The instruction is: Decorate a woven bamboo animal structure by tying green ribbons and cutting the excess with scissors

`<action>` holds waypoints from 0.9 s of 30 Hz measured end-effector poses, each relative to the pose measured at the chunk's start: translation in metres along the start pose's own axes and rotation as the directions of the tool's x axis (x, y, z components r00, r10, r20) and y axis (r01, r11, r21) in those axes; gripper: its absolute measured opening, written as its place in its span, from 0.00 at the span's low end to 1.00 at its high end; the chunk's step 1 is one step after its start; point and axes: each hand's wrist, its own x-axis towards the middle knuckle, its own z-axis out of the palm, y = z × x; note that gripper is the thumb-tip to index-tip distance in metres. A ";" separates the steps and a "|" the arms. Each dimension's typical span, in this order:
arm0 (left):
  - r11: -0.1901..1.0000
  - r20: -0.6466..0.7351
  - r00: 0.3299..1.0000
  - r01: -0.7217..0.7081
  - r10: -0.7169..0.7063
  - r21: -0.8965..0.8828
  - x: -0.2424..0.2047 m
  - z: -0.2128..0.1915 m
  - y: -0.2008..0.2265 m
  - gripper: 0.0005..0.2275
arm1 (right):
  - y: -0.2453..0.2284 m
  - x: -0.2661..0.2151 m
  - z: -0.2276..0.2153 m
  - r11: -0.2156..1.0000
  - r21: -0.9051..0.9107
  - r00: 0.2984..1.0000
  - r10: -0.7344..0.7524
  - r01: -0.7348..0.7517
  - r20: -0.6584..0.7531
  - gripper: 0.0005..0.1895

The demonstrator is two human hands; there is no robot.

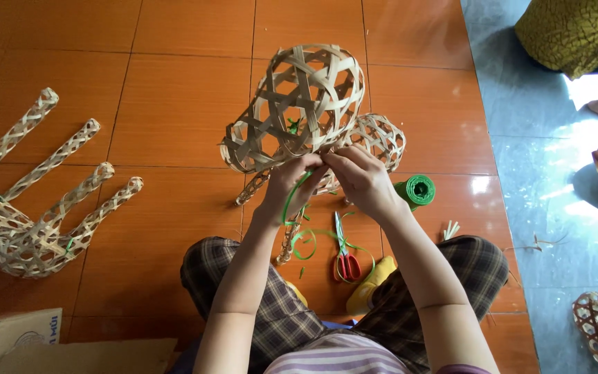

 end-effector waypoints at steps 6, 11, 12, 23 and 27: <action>0.717 0.270 0.797 0.603 -0.540 -0.348 -0.006 -0.009 0.004 0.12 | -0.011 0.009 -0.008 0.996 0.072 0.999 -0.048 0.049 -0.020 0.03; 0.982 -0.008 1.000 -0.006 0.008 0.186 -0.003 0.003 -0.005 0.09 | -0.012 0.017 -0.002 0.992 0.093 0.996 -0.085 0.087 -0.025 0.04; 0.983 -0.004 1.000 -0.010 0.011 0.185 -0.007 0.010 -0.019 0.09 | -0.012 0.019 0.002 0.992 0.089 0.996 -0.084 0.086 -0.030 0.04; 0.896 -0.261 0.931 -0.128 0.257 0.426 -0.033 0.028 -0.070 0.05 | -0.006 0.008 0.017 0.999 -0.011 0.999 0.039 -0.039 0.036 0.13; 0.884 -0.232 0.918 -0.203 0.321 0.422 -0.015 0.004 -0.033 0.07 | -0.022 0.023 0.006 0.993 0.048 0.991 0.103 -0.107 0.086 0.10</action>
